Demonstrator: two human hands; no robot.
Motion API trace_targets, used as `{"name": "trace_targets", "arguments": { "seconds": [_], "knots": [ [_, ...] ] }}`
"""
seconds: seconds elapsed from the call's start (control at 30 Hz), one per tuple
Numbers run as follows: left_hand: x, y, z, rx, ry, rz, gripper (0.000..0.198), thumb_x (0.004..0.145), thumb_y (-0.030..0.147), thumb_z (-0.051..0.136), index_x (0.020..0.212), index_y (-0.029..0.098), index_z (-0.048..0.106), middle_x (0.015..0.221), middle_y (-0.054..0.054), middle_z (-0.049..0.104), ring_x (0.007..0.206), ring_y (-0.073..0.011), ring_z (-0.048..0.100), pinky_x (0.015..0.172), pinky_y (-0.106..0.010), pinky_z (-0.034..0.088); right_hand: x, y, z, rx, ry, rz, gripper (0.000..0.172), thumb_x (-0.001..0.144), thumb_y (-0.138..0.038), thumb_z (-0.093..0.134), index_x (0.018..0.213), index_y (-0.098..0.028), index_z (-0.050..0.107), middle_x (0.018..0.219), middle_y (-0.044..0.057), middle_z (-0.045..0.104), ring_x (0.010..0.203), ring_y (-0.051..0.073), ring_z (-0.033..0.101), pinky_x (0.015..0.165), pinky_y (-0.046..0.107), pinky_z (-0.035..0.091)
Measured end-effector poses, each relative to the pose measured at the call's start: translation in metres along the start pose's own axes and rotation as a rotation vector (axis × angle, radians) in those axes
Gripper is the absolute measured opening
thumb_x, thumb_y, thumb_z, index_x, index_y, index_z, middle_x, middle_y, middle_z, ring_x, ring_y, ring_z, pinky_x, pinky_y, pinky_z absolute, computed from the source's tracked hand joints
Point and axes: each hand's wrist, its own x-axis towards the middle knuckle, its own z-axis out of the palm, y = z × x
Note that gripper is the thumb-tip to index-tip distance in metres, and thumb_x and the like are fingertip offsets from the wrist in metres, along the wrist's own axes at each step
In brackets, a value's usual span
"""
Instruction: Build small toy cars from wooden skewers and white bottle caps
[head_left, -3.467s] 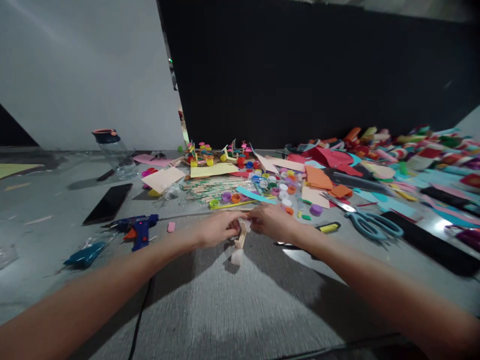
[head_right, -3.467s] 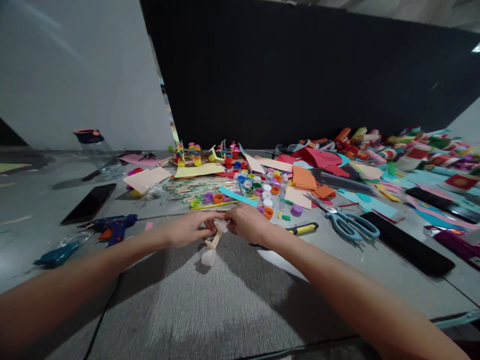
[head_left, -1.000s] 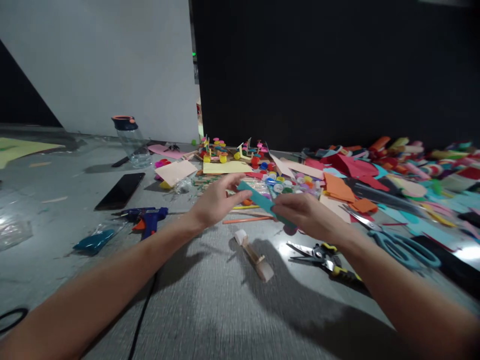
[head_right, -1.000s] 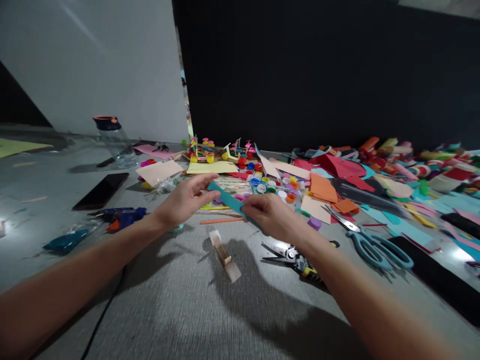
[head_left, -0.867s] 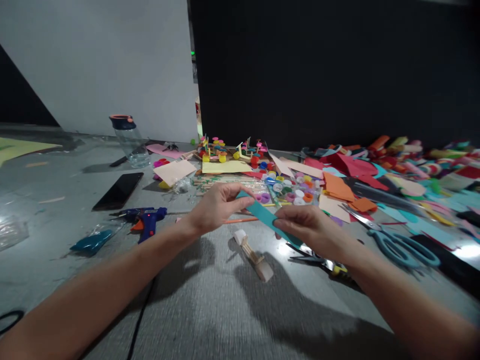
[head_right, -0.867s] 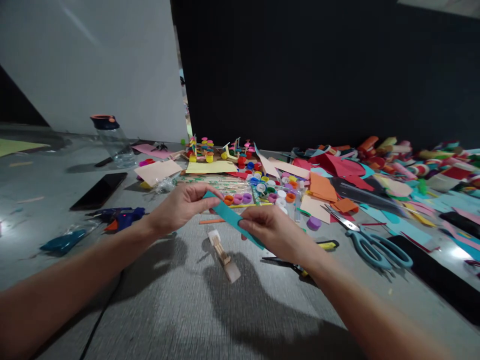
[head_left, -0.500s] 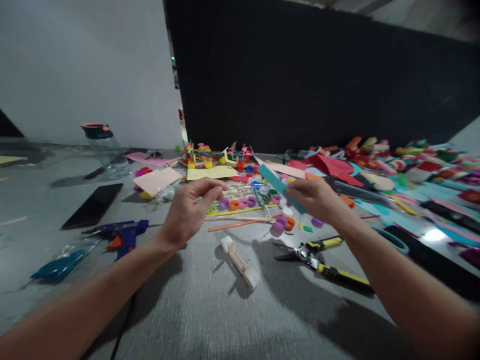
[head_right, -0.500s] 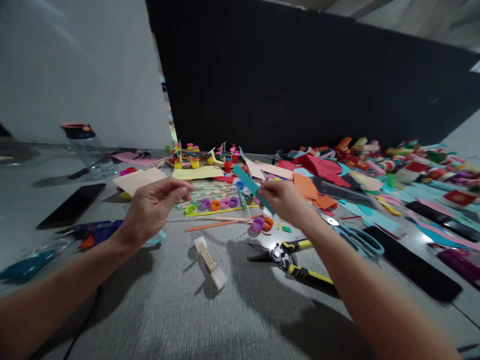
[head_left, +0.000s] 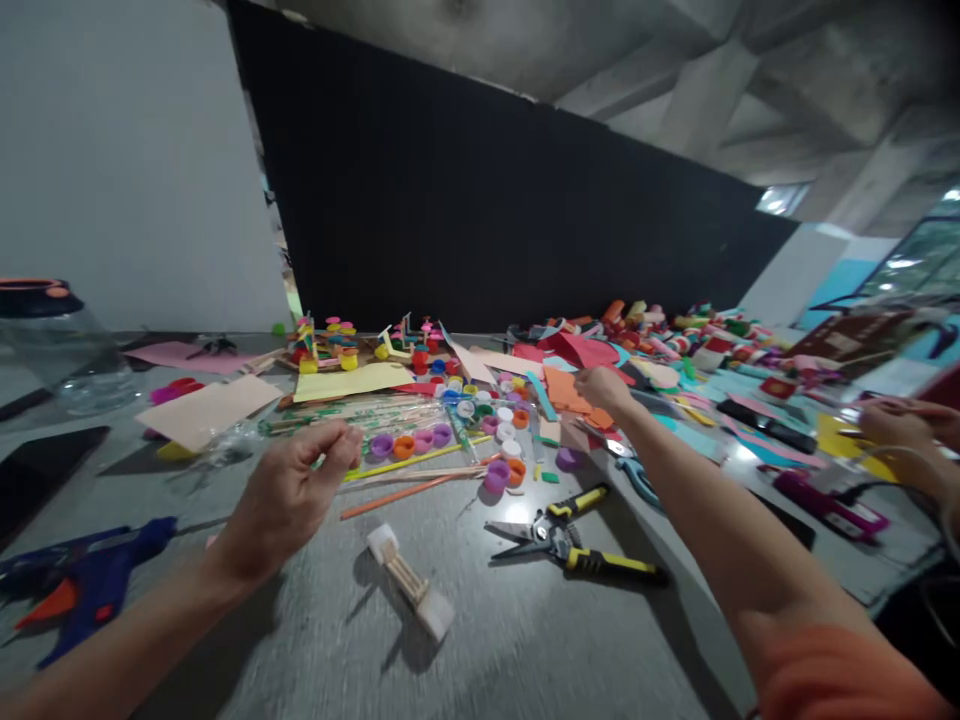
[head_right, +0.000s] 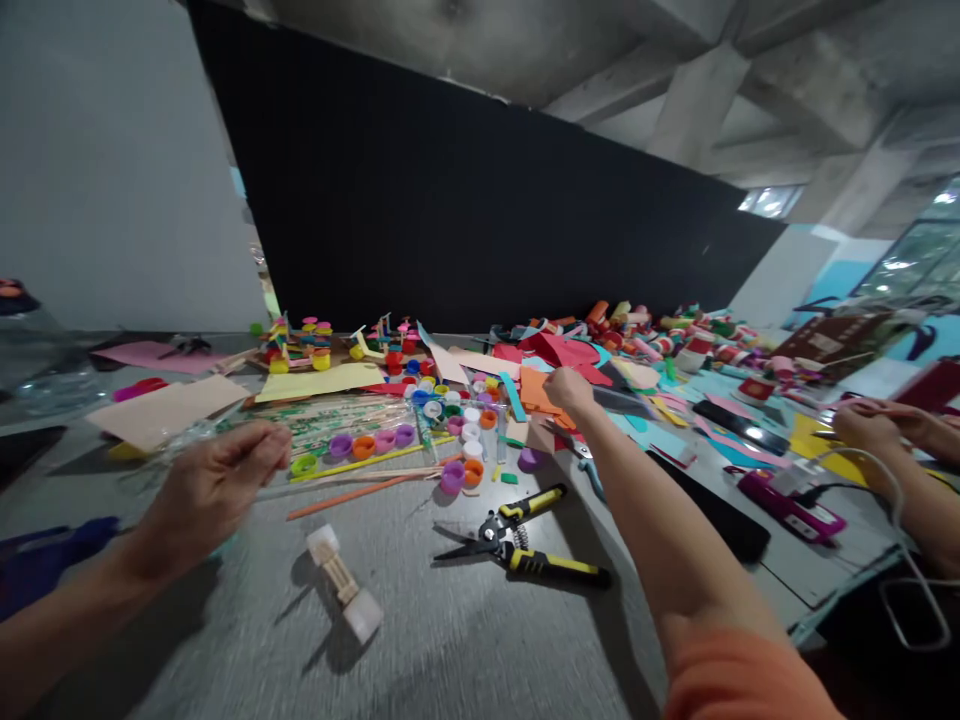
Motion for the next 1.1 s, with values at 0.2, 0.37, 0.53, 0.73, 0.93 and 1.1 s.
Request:
{"name": "trace_targets", "arguments": {
  "seconds": [0.2, 0.37, 0.53, 0.73, 0.93, 1.1],
  "knots": [
    [0.000, -0.004, 0.004, 0.003, -0.068, -0.083, 0.016, 0.086, 0.041, 0.067, 0.083, 0.026, 0.070, 0.083, 0.002, 0.073, 0.084, -0.0229, 0.064, 0.075, -0.028, 0.048, 0.007, 0.008, 0.025, -0.162, -0.060, -0.151, 0.033, 0.096, -0.035, 0.064, 0.125, -0.019, 0.061, 0.127, 0.010, 0.062, 0.106, 0.024, 0.065, 0.087, 0.044, 0.056],
    [0.001, -0.004, 0.002, -0.022, -0.091, -0.144, 0.025, 0.085, 0.042, 0.066, 0.069, 0.023, 0.064, 0.070, 0.003, 0.064, 0.072, -0.0194, 0.058, 0.069, -0.027, 0.045, 0.011, 0.011, 0.032, -0.276, -0.044, -0.255, 0.036, 0.095, -0.035, 0.066, 0.126, -0.017, 0.061, 0.127, 0.011, 0.062, 0.107, 0.025, 0.065, 0.088, 0.045, 0.056],
    [0.004, -0.019, 0.000, -0.079, -0.100, -0.191, 0.034, 0.088, 0.052, 0.061, 0.075, 0.021, 0.064, 0.070, 0.002, 0.058, 0.073, -0.0187, 0.055, 0.070, -0.026, 0.043, 0.014, 0.016, 0.033, -0.352, -0.036, -0.323, 0.037, 0.095, -0.035, 0.065, 0.126, -0.016, 0.060, 0.127, 0.012, 0.062, 0.106, 0.025, 0.065, 0.088, 0.045, 0.056],
    [0.005, -0.020, -0.001, -0.090, -0.126, -0.212, 0.030, 0.090, 0.050, 0.061, 0.082, 0.020, 0.066, 0.075, 0.003, 0.060, 0.078, -0.0178, 0.057, 0.075, -0.024, 0.043, 0.012, 0.024, 0.033, -0.357, 0.008, -0.366, 0.036, 0.096, -0.036, 0.064, 0.126, -0.017, 0.060, 0.127, 0.011, 0.062, 0.106, 0.025, 0.065, 0.088, 0.045, 0.056],
    [0.006, -0.005, -0.001, -0.118, -0.117, -0.209, 0.026, 0.087, 0.043, 0.063, 0.076, 0.019, 0.065, 0.072, 0.002, 0.059, 0.077, -0.0181, 0.055, 0.074, -0.023, 0.043, 0.013, 0.031, 0.037, -0.326, 0.036, -0.369, 0.036, 0.096, -0.035, 0.064, 0.126, -0.017, 0.060, 0.127, 0.011, 0.062, 0.106, 0.025, 0.065, 0.088, 0.046, 0.056],
    [0.004, 0.002, 0.002, -0.146, -0.036, -0.192, 0.027, 0.084, 0.043, 0.065, 0.072, 0.019, 0.064, 0.068, 0.004, 0.058, 0.072, -0.0159, 0.054, 0.070, -0.021, 0.042, 0.016, 0.036, 0.038, -0.281, 0.040, -0.342, 0.035, 0.097, -0.035, 0.064, 0.126, -0.018, 0.060, 0.127, 0.010, 0.062, 0.106, 0.024, 0.065, 0.088, 0.046, 0.056]
  ]
}}
